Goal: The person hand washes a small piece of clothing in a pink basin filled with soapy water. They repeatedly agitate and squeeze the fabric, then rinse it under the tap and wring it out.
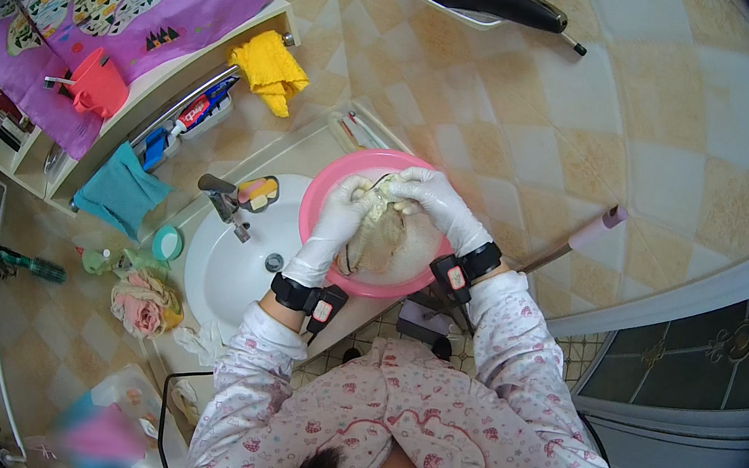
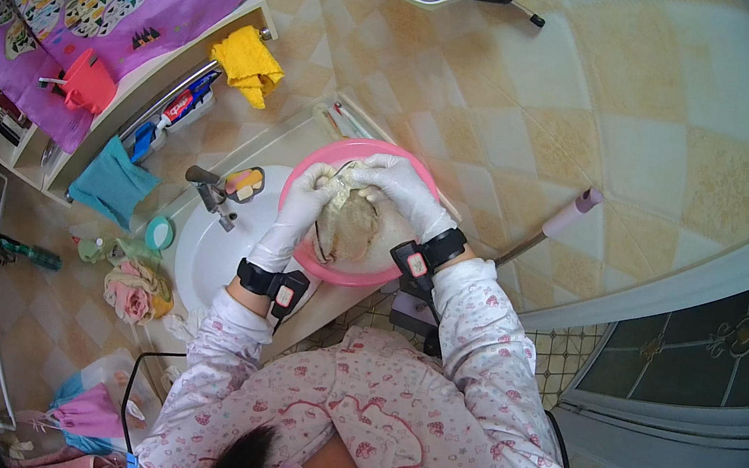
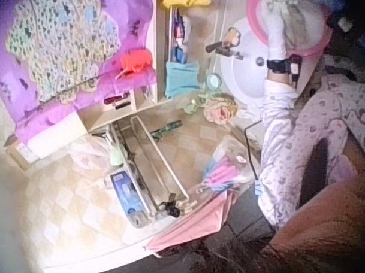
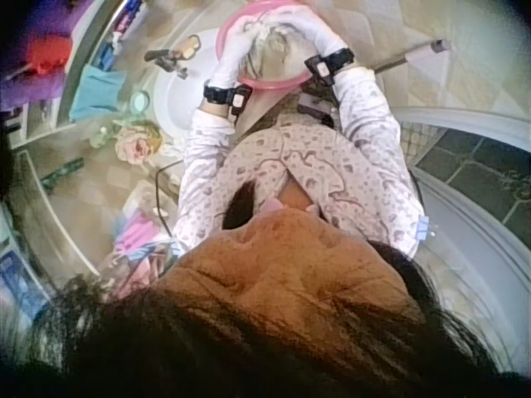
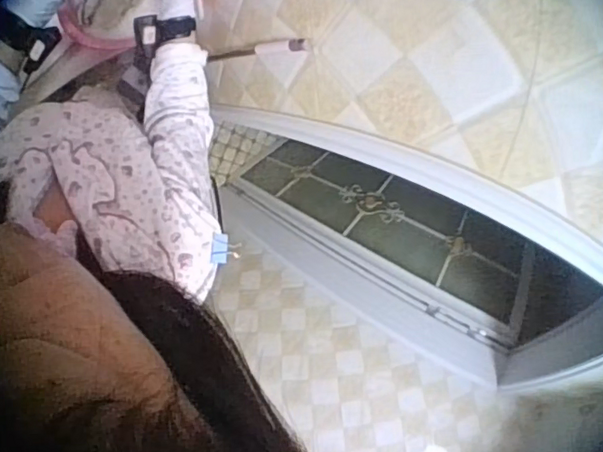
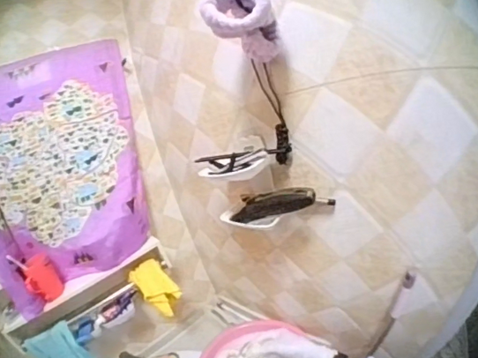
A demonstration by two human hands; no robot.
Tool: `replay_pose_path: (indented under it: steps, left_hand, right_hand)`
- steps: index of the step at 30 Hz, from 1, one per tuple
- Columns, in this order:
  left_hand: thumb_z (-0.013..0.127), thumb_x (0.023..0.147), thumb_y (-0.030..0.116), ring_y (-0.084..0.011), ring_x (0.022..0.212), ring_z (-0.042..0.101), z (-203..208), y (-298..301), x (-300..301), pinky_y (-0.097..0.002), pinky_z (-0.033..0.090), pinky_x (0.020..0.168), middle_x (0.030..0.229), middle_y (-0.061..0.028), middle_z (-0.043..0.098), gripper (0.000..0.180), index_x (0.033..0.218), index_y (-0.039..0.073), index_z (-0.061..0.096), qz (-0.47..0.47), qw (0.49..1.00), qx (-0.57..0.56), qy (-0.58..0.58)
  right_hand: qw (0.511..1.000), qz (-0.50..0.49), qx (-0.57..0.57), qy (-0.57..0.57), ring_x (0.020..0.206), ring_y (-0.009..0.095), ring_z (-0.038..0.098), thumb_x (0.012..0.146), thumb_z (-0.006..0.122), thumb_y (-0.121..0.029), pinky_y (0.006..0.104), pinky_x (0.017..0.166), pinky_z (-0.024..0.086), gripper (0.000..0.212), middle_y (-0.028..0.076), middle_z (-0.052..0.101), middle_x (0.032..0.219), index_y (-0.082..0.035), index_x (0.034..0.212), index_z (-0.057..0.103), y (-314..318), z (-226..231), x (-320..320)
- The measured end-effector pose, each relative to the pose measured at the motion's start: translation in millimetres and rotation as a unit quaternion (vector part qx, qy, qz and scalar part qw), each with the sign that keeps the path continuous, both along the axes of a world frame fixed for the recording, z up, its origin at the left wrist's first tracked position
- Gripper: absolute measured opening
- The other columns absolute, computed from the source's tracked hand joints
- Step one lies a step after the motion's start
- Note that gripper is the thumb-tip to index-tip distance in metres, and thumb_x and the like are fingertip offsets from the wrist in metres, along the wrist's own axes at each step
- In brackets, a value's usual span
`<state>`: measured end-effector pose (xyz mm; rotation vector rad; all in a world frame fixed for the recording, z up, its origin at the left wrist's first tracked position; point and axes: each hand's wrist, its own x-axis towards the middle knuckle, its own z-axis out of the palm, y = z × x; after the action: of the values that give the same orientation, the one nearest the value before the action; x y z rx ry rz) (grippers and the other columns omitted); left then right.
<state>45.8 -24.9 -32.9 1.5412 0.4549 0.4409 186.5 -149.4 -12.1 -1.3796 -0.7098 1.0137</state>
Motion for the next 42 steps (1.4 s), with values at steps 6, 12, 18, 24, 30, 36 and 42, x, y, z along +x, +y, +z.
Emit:
replay_pose_path:
  steps: [6, 12, 18, 24, 30, 36, 42]
  left_hand:
    - [0.054, 0.086, 0.002, -0.0072, 0.069, 0.050, 2.5, -21.5, 3.9, -0.0225, 0.042, 0.061, 0.076, 0.0017, 0.053, 0.005, 0.091, 0.004, 0.057, -0.006, 0.981, 0.193, 0.019]
    - [0.052, 0.086, 0.000, -0.0069, 0.073, 0.048, 2.1, -4.5, 6.5, -0.0211, 0.041, 0.067, 0.078, 0.0034, 0.051, 0.009, 0.092, 0.004, 0.056, -0.002, 0.993, 0.114, 0.007]
    - [0.051, 0.087, 0.000, -0.0081, 0.079, 0.050, 13.0, 3.7, 3.3, -0.0221, 0.042, 0.073, 0.085, 0.0012, 0.055, 0.012, 0.096, 0.004, 0.056, -0.043, 0.998, 0.053, -0.005]
    - [0.051, 0.089, 0.003, -0.0095, 0.081, 0.051, 6.0, 5.1, 0.5, -0.0235, 0.044, 0.074, 0.086, -0.0008, 0.057, 0.013, 0.100, 0.003, 0.057, 0.058, 0.989, 0.139, 0.003]
    - [0.054, 0.089, 0.005, -0.0081, 0.077, 0.048, 5.0, 33.7, -12.9, -0.0218, 0.043, 0.070, 0.082, 0.0020, 0.053, 0.016, 0.104, 0.003, 0.056, 0.073, 0.995, 0.062, -0.005]
    - [0.065, 0.083, 0.010, -0.0089, 0.088, 0.054, 24.0, 9.0, -19.0, -0.0231, 0.045, 0.078, 0.091, 0.0003, 0.058, 0.029, 0.110, 0.001, 0.056, 0.023, 0.997, 0.070, -0.031]
    - [0.062, 0.085, 0.016, -0.0077, 0.084, 0.052, 38.1, 23.1, -23.7, -0.0219, 0.041, 0.079, 0.088, 0.0020, 0.058, 0.018, 0.098, 0.003, 0.060, -0.020, 1.000, 0.002, 0.003]
  right_hand:
    - [0.809, -0.241, -0.145, -0.517, 0.085, 0.035, 0.059, 0.073, 0.059, -0.006, 0.0395, 0.069, 0.048, 0.012, 0.018, 0.063, 0.097, -0.004, 0.086, 0.059, 19.4, 2.3, -12.5]
    - [0.914, -0.040, -0.086, -0.394, 0.101, 0.024, 0.058, 0.076, 0.061, -0.009, 0.0338, 0.082, 0.047, 0.024, 0.014, 0.061, 0.106, -0.005, 0.100, 0.060, 10.3, 11.2, 5.8]
    - [0.982, 0.164, 0.094, -0.014, 0.103, 0.014, 0.055, 0.082, 0.064, -0.013, 0.0291, 0.093, 0.042, 0.033, 0.007, 0.061, 0.110, -0.001, 0.112, 0.057, -4.1, 16.4, 10.6]
    - [0.988, 0.124, 0.079, 0.044, 0.105, 0.015, 0.055, 0.081, 0.064, -0.009, 0.0287, 0.095, 0.041, 0.037, 0.007, 0.060, 0.111, 0.000, 0.116, 0.056, -8.9, 15.6, 13.8]
    - [0.990, 0.113, 0.083, -0.007, 0.102, 0.013, 0.056, 0.074, 0.068, -0.002, 0.0285, 0.094, 0.042, 0.046, 0.006, 0.061, 0.110, 0.000, 0.118, 0.054, -14.2, 16.9, 24.8]
    - [0.990, 0.078, 0.115, -0.039, 0.100, 0.012, 0.057, 0.077, 0.065, -0.001, 0.0269, 0.090, 0.044, 0.045, 0.005, 0.061, 0.109, -0.002, 0.120, 0.054, -3.1, 24.9, 13.0]
    - [0.984, 0.102, 0.053, -0.135, 0.092, 0.010, 0.057, 0.081, 0.062, -0.005, 0.0245, 0.083, 0.045, 0.031, 0.004, 0.063, 0.101, 0.000, 0.112, 0.057, -3.0, 35.1, 24.3]
